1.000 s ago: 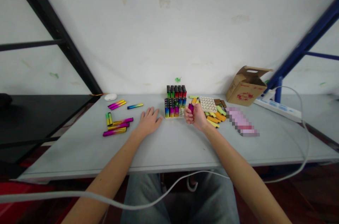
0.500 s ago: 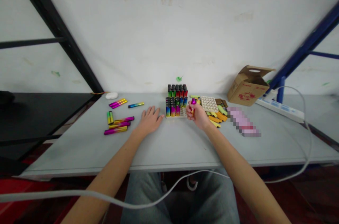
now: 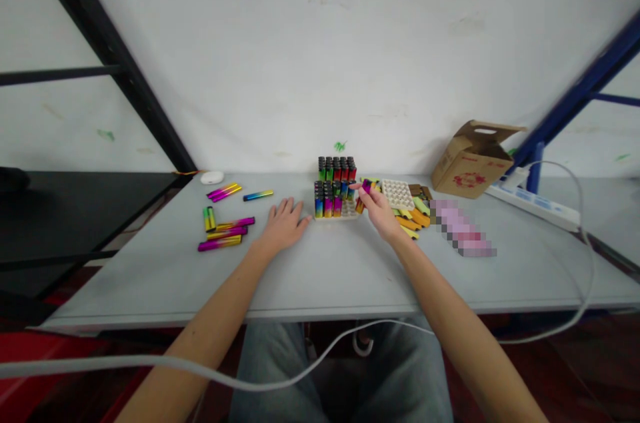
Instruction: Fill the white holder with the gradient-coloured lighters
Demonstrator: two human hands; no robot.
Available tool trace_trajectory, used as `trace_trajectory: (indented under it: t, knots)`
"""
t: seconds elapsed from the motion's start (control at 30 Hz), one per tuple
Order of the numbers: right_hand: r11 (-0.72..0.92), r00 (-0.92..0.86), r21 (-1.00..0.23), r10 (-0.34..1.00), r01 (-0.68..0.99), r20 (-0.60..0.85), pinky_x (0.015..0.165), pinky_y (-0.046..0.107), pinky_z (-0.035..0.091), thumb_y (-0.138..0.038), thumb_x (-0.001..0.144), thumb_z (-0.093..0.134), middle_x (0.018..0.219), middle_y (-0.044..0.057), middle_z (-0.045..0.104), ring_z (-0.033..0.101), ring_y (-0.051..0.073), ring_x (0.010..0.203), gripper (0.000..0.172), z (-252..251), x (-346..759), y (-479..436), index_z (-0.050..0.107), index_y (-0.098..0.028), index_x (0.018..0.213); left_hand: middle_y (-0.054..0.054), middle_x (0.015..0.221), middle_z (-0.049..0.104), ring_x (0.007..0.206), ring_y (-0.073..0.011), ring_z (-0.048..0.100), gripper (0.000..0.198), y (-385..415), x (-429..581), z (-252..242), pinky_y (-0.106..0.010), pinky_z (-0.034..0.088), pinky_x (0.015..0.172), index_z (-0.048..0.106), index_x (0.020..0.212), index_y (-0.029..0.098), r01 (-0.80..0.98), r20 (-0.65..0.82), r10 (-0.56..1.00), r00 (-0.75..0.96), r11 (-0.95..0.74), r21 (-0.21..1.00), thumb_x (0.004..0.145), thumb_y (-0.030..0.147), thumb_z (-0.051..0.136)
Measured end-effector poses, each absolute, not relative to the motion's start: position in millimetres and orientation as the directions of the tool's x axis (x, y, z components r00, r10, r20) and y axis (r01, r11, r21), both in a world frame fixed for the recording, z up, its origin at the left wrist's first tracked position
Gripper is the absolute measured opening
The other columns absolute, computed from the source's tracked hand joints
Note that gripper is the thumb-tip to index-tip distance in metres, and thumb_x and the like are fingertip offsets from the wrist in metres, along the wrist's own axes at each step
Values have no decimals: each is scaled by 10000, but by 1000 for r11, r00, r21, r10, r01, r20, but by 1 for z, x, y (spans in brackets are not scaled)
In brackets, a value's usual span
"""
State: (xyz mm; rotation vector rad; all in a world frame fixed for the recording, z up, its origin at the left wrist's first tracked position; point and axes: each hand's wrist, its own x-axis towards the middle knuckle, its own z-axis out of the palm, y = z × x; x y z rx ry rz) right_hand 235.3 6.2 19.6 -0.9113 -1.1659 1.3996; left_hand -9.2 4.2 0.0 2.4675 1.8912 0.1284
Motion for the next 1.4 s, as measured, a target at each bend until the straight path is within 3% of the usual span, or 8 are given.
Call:
trace_trajectory:
  t: [0.1, 0.17, 0.37, 0.77, 1.0, 1.17, 1.4]
  knots:
    - [276, -41, -961, 960, 2, 276, 735, 303, 472, -469, 714, 715, 868, 24, 669, 581, 183, 821, 397, 18, 235, 7, 679, -191, 995, -224, 1532, 286, 1434, -335, 227, 578, 4, -9, 1, -541, 230, 1109, 349, 1436, 109, 962, 46, 964, 263, -266, 65, 976, 447, 263]
    - [314, -67, -947, 948, 67, 310, 751, 327, 478, -484, 690, 725, 857, 46, 698, 603, 193, 791, 421, 16, 235, 7, 698, -157, 953, -225, 1532, 286, 1434, -339, 224, 585, 3, -9, 1, -541, 230, 1110, 345, 1440, 103, 962, 47, 963, 265, -268, 62, 976, 447, 260]
    - [344, -15, -931, 939, 120, 345, 695, 312, 495, -434, 672, 745, 812, 69, 728, 642, 195, 731, 337, 9, 232, 9, 715, -145, 843, -215, 1541, 273, 1437, -333, 223, 599, 4, -10, -1, -534, 217, 1121, 337, 1455, 113, 963, 49, 966, 254, -257, 75, 969, 458, 274]
    - [374, -110, -899, 927, 228, 358, 705, 313, 505, -353, 727, 687, 840, 72, 734, 658, 197, 748, 288, -6, 233, 17, 718, -134, 911, -227, 1533, 283, 1434, -343, 226, 592, 5, -11, -3, -551, 223, 1114, 350, 1445, 100, 958, 67, 961, 270, -275, 80, 971, 446, 274]
    - [401, -160, -835, 916, 377, 368, 693, 291, 491, -321, 791, 629, 829, 63, 726, 653, 188, 742, 248, -4, 235, 15, 701, -140, 945, -225, 1536, 275, 1436, -346, 216, 599, 5, -10, -1, -537, 222, 1117, 337, 1451, 95, 961, 49, 963, 265, -268, 69, 972, 447, 266]
    - [420, -188, -725, 905, 546, 382, 651, 261, 466, -280, 827, 598, 792, 53, 718, 643, 178, 735, 175, -2, 233, 10, 702, -151, 885, -231, 1530, 284, 1433, -350, 223, 599, 6, -11, -4, -542, 220, 1117, 346, 1445, 92, 958, 63, 960, 273, -278, 74, 970, 448, 266]
    - [377, -193, -689, 924, 620, 332, 659, 256, 479, -225, 826, 604, 836, 63, 736, 660, 178, 752, 138, -1, 232, 7, 700, -154, 896, -236, 1534, 273, 1438, -350, 211, 606, 6, -11, -4, -543, 215, 1120, 337, 1452, 86, 957, 60, 960, 272, -277, 89, 969, 447, 274]
